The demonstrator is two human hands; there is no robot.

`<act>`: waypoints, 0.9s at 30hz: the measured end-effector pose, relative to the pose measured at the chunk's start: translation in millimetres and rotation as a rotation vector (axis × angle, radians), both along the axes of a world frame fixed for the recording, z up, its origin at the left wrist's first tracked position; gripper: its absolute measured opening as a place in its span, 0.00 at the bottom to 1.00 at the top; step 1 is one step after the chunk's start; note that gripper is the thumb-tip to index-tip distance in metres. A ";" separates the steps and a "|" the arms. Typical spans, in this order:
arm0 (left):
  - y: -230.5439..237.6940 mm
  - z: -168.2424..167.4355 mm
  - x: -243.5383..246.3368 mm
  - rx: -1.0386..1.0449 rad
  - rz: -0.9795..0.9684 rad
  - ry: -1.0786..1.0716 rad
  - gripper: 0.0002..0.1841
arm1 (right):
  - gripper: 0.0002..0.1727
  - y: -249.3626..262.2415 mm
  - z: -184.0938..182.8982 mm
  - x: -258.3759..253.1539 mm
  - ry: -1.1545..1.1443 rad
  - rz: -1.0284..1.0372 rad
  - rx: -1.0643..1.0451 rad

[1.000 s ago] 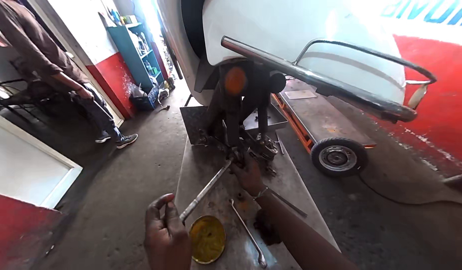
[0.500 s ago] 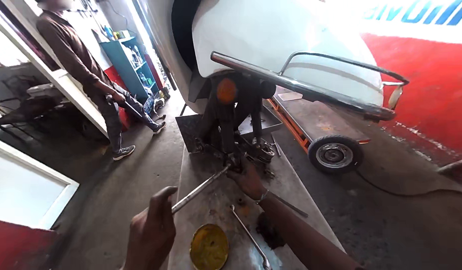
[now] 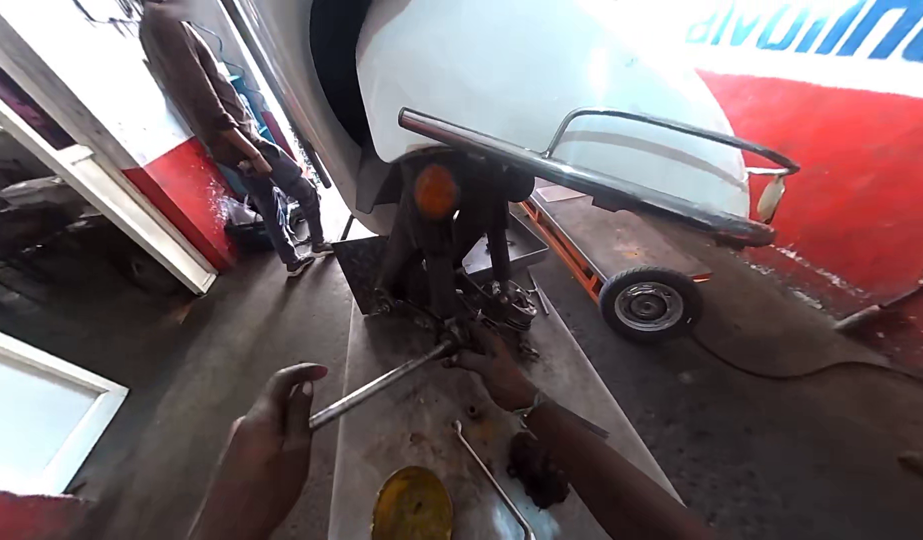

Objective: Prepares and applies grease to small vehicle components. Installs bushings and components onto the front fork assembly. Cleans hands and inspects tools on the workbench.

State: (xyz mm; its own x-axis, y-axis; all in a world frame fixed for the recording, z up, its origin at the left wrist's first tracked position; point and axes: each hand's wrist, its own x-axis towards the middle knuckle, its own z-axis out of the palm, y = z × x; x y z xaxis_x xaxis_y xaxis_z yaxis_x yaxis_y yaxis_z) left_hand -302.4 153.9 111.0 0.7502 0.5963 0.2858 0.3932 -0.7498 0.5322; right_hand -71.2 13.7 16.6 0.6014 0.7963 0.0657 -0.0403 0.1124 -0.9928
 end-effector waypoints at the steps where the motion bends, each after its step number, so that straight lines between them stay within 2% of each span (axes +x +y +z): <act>1: 2.7 3.0 1.3 -0.139 0.036 0.020 0.17 | 0.25 -0.4 -1.8 7.1 0.041 0.021 0.028; 3: 1.3 3.9 0.8 -0.152 0.036 0.021 0.17 | 0.15 11.9 7.1 16.9 0.126 -0.015 0.080; 4: -2.1 -0.2 -1.6 -0.095 0.018 -0.004 0.17 | 0.15 21.5 11.9 16.6 0.149 -0.045 0.090; 7: -5.1 -3.0 -4.0 0.025 -0.013 -0.060 0.17 | 0.16 47.6 18.6 11.3 0.274 -0.078 0.131; 14: -0.9 -12.6 -6.8 -0.008 -0.062 -0.112 0.17 | 0.20 50.6 15.6 15.5 0.388 -0.031 0.247; 19: 13.4 -16.2 -4.8 -0.207 -0.041 -0.088 0.18 | 0.20 47.4 18.0 12.8 0.406 -0.028 0.265; 20: 9.0 -13.7 -5.2 -0.192 -0.046 -0.065 0.18 | 0.20 47.2 18.6 12.2 0.404 -0.024 0.262; 21: -1.8 -7.9 -5.2 -0.123 -0.078 -0.036 0.17 | 0.20 46.9 18.9 12.7 0.401 -0.010 0.260; 23: -27.7 0.4 1.2 0.139 -0.185 -0.009 0.15 | 0.21 47.0 20.0 13.2 0.407 0.012 0.258; 25: -31.2 -14.3 18.3 0.370 -0.162 -0.154 0.14 | 0.22 42.9 21.0 15.6 0.386 0.026 0.219; 27: -21.1 -27.5 34.9 0.435 -0.113 -0.250 0.15 | 0.22 42.5 21.8 19.0 0.324 0.026 0.173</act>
State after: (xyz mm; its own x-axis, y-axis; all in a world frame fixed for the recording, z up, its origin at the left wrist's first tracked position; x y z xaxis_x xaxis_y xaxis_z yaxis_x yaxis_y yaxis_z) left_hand -267.5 132.8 83.5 0.6798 0.3015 0.6686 0.1974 -0.9532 0.2291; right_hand -52.2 56.1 38.4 0.5925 0.8055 0.0098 -0.3548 0.2718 -0.8946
